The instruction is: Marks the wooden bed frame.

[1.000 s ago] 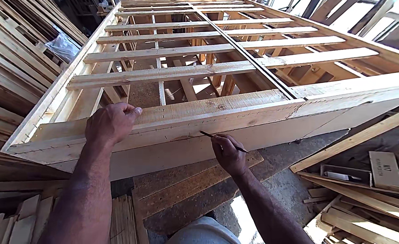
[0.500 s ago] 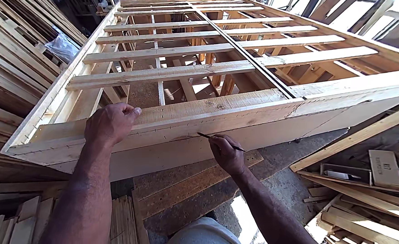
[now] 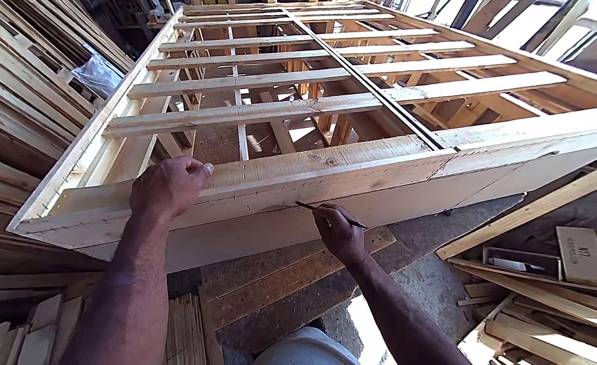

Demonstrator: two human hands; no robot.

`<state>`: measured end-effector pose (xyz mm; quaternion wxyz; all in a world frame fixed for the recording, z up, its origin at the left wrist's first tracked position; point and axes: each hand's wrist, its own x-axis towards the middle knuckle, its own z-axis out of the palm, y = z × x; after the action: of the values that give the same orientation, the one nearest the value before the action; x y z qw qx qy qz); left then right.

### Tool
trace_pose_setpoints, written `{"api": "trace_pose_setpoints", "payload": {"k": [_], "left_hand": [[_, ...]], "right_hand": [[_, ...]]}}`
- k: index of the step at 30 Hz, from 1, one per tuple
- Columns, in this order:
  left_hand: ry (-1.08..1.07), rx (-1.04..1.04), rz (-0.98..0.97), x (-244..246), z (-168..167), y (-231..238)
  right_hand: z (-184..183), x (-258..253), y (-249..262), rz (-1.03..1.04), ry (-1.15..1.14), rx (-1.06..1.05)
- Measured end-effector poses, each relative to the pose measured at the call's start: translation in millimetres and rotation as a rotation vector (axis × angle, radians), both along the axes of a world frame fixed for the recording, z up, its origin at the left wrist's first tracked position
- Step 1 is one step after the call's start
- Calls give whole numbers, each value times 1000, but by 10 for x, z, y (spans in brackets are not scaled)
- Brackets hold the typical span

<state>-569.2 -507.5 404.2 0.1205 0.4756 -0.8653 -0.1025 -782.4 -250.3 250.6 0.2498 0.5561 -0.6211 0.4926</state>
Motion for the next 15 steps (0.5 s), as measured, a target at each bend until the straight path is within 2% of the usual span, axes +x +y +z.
{"api": "trace_pose_setpoints", "payload": {"k": [15], "left_hand": [[-4,-7,2,2,7,4]], "right_hand": [[24,-52,45,-10,-40,-8]]}}
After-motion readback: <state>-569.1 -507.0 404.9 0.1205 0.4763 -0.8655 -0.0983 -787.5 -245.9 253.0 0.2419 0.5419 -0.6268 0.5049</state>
